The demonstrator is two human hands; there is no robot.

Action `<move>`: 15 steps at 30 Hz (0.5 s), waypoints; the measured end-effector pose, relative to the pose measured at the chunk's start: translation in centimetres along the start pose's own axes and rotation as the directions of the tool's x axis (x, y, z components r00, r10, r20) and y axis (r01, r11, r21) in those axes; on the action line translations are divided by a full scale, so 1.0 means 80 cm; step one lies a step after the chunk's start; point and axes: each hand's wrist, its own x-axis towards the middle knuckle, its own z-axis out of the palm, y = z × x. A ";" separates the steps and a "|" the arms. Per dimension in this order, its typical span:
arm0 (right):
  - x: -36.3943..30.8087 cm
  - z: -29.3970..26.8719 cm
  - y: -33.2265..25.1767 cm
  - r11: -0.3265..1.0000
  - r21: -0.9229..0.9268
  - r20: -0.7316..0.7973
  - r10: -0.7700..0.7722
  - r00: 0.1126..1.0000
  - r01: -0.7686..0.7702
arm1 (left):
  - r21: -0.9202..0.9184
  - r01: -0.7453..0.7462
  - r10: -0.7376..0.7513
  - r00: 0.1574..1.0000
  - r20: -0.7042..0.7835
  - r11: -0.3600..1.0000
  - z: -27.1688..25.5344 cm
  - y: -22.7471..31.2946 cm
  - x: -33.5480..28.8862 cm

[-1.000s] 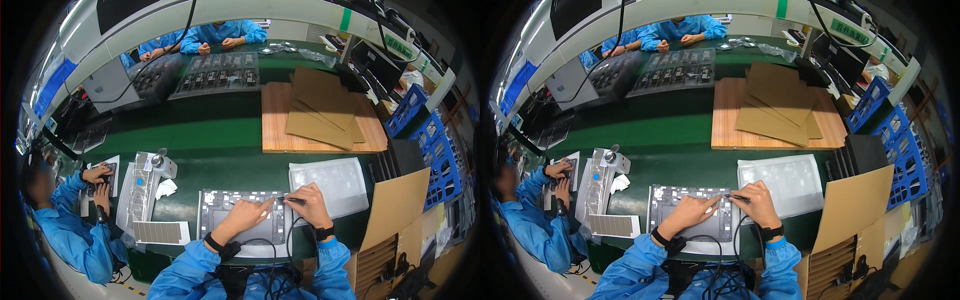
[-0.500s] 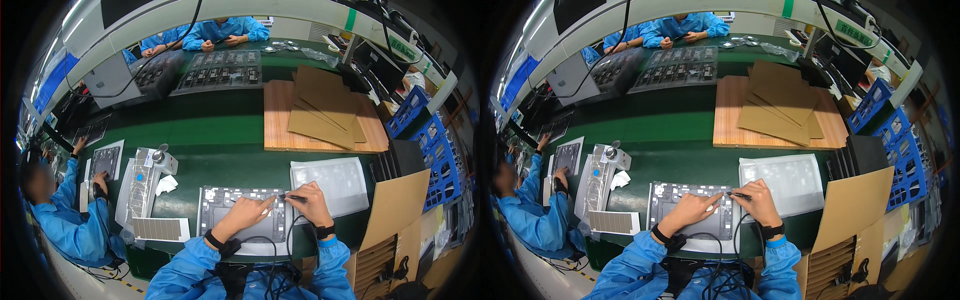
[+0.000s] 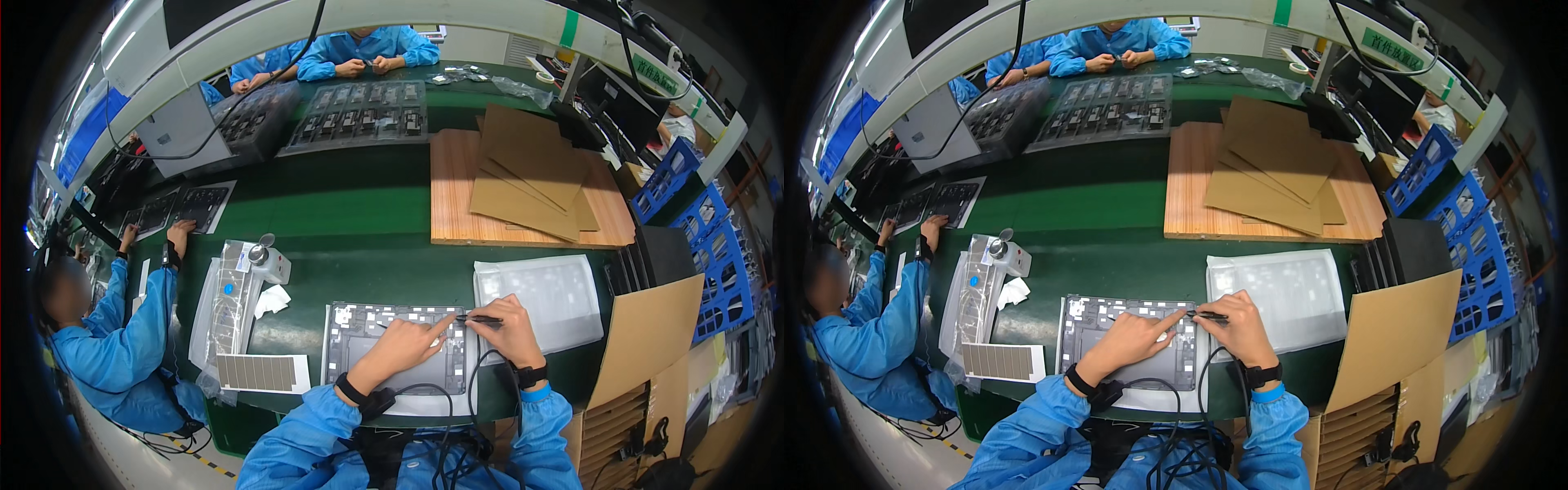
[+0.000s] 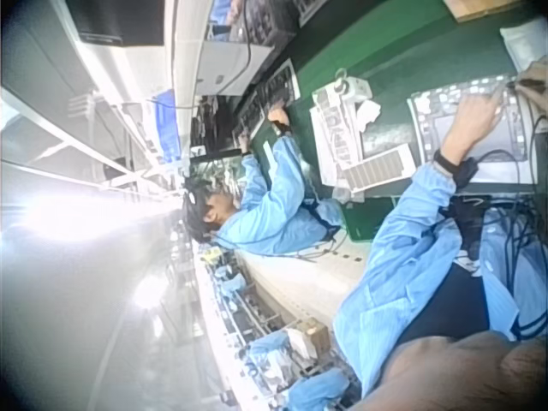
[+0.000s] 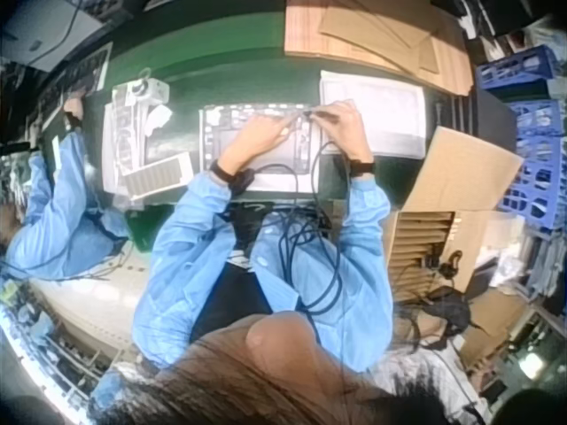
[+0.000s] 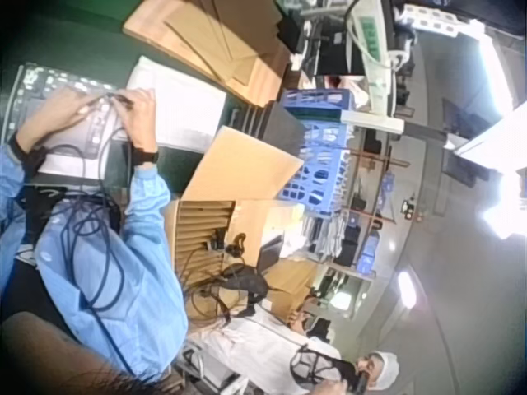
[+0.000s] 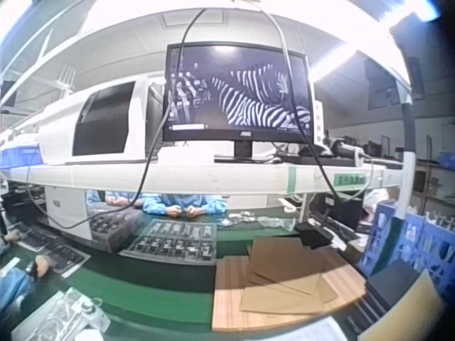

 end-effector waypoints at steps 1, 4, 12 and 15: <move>0.000 0.000 -0.001 1.000 0.001 0.002 0.017 1.000 -0.017 | 0.001 0.001 -0.001 1.000 0.001 1.000 0.001 0.000 0.000; -0.001 0.001 -0.001 0.998 0.018 0.017 0.056 0.998 -0.057 | 0.015 -0.020 0.020 1.000 -0.007 1.000 0.004 -0.002 -0.001; -0.030 -0.051 -0.040 0.981 0.023 -0.237 0.194 0.952 -0.195 | 0.016 -0.008 0.008 1.000 0.021 1.000 0.003 0.003 0.003; -0.061 -0.064 -0.070 0.964 0.005 -0.318 0.254 0.914 -0.266 | 0.085 -0.027 0.023 0.999 0.042 0.996 0.001 0.002 0.001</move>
